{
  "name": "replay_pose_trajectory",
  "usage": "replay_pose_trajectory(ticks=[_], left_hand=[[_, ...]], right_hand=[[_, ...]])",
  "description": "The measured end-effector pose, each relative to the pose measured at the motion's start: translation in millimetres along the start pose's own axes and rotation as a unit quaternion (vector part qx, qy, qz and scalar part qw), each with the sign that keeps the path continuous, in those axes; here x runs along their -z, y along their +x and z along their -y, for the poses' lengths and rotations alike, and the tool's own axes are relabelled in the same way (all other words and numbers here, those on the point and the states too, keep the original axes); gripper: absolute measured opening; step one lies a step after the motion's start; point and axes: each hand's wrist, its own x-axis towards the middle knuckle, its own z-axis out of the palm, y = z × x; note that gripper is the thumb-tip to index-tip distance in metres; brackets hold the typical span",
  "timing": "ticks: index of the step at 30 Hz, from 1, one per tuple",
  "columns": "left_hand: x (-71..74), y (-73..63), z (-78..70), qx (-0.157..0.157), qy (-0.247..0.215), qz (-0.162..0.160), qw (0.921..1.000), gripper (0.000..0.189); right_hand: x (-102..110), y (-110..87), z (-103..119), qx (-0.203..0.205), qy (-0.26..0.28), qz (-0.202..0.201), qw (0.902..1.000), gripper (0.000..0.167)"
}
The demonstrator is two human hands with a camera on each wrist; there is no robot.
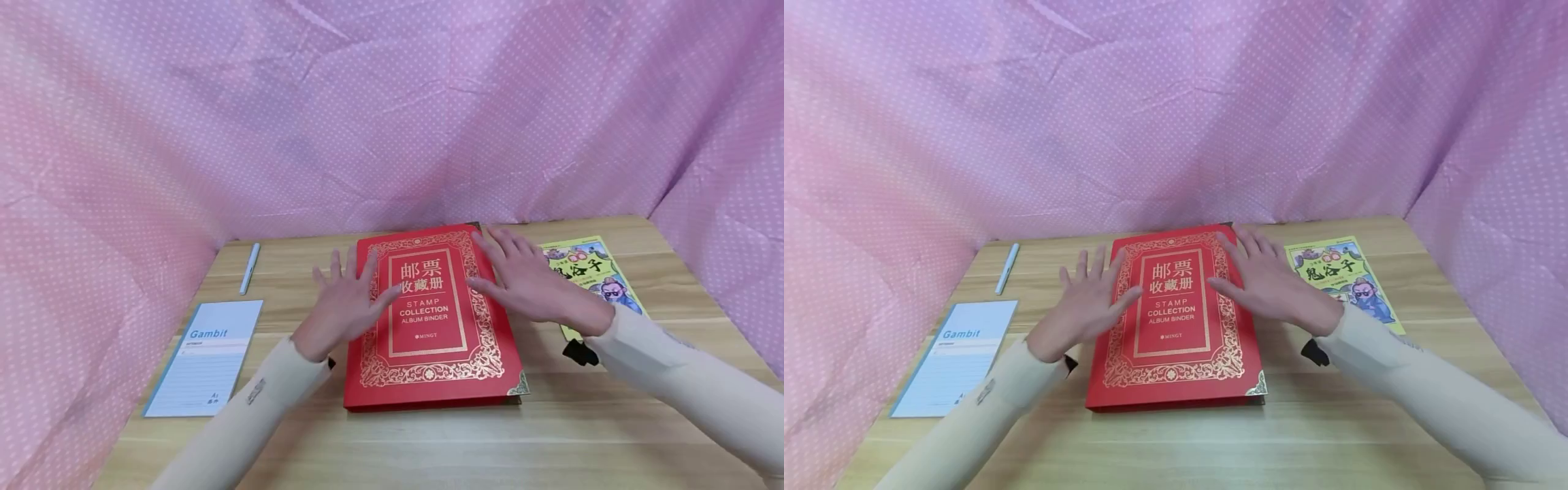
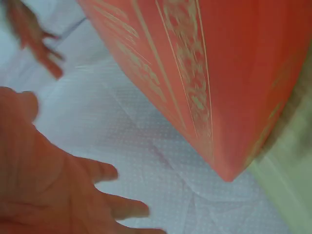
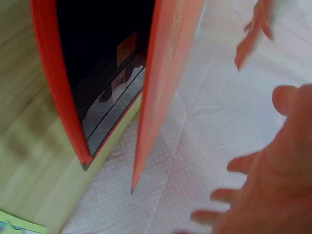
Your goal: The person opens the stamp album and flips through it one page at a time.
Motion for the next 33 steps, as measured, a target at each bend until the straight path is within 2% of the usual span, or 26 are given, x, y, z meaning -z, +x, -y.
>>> replay_pose_trajectory(ticks=[3,8,12,18,22,26,30,33], left_hand=[[-4.5,-17.9,9.8,0.002,-0.037,-0.009,0.9993,0.084],[-22.9,-49.2,29.3,0.018,-0.088,-0.011,0.9959,0.074],[-37.2,-62.4,40.1,0.026,-0.126,-0.006,0.9917,0.068],[-47.9,-65.4,42.2,0.017,-0.155,-0.005,0.9877,0.061],[-48.4,-64.2,38.2,0.025,-0.144,-0.02,0.9891,0.056],[-47.0,-61.4,32.9,0.023,-0.131,-0.025,0.9909,0.052],[-46.2,-56.5,25.2,0.026,-0.139,-0.013,0.9898,0.051],[-45.7,-52.6,19.3,0.022,-0.157,0.002,0.9873,0.05]], right_hand=[[-5,-15.3,-6,0.006,0.053,0.009,0.9985,0.076],[-20,-49.3,-17,-0.035,0.108,0.032,0.993,0.074],[-35,-71.0,-20,-0.05,0.138,0.042,0.9882,0.073],[-51,-86.6,-16,-0.05,0.176,0.038,0.9823,0.068],[-56,-87.4,-14,-0.036,0.18,0.035,0.9823,0.066],[-51,-89.3,-14,-0.041,0.182,0.036,0.9817,0.064],[-33,-90.1,-19,-0.017,0.197,-0.001,0.9803,0.056],[-16,-85.7,-22,0.034,0.209,-0.058,0.9757,0.052]])
